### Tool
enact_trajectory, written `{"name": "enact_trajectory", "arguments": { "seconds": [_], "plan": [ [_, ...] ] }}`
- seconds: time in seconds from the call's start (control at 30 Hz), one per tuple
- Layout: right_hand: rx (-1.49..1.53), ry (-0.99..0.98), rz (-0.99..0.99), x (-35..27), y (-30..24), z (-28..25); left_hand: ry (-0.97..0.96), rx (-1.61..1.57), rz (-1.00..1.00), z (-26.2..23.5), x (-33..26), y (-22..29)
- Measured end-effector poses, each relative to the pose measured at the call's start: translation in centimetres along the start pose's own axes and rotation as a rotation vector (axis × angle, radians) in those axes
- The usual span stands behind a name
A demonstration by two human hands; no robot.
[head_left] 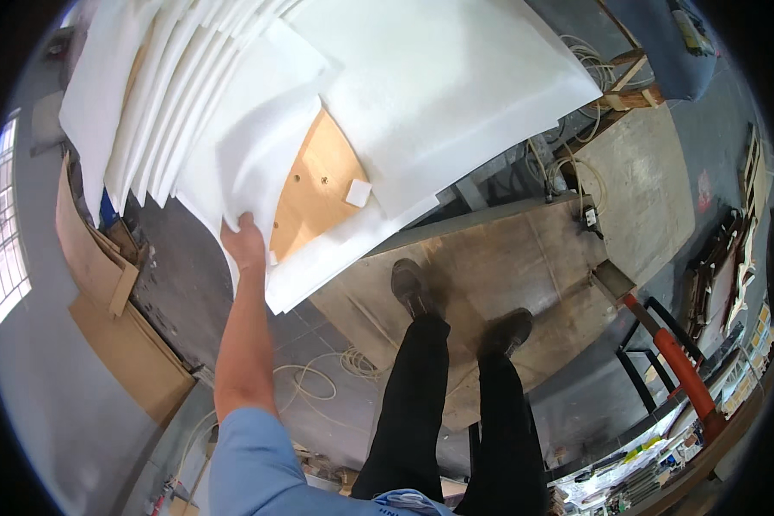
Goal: The person staples white fabric onto a wooden chair seat base using a pneumatic staple gun, then flips the seat to place a brown cushion on top. The person repeats the process with another seat, aligning and stapling the fabric around the edges.
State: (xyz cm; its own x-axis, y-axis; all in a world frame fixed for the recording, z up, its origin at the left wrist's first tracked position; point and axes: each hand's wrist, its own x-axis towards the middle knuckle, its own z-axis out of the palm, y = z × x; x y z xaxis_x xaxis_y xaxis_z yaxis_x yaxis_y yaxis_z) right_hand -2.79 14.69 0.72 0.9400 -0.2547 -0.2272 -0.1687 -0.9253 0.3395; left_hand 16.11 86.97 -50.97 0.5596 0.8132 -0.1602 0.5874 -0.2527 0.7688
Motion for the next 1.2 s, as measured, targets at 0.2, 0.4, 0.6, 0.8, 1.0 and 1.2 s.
{"name": "enact_trajectory", "arguments": {
  "seconds": [0.2, 0.4, 0.6, 0.8, 1.0, 1.2],
  "plan": [
    [0.049, 0.029, 0.001, 0.5, -0.2, 1.0, -0.032, 0.197, 0.145, -2.6, 1.2, 5.1],
    [0.107, 0.056, 0.019, 0.2, -0.3, 0.4, -0.148, 0.179, 0.223, -10.8, 3.4, 18.4],
    [0.21, 0.13, 0.039, 1.4, 0.3, -0.8, -0.181, 0.086, 0.176, -22.0, 2.4, 38.0],
    [0.306, 0.165, -0.019, 2.7, 0.5, -1.3, -0.185, 0.146, 0.302, -34.7, -6.9, 52.8],
    [0.65, -0.022, -0.057, 1.0, 2.9, -4.0, -0.356, 0.147, 0.423, -38.3, -24.7, 62.7],
    [1.037, 0.676, -0.735, 11.4, 2.6, -16.2, -0.468, 0.057, 0.588, -47.1, -35.6, 65.3]
  ]
}}
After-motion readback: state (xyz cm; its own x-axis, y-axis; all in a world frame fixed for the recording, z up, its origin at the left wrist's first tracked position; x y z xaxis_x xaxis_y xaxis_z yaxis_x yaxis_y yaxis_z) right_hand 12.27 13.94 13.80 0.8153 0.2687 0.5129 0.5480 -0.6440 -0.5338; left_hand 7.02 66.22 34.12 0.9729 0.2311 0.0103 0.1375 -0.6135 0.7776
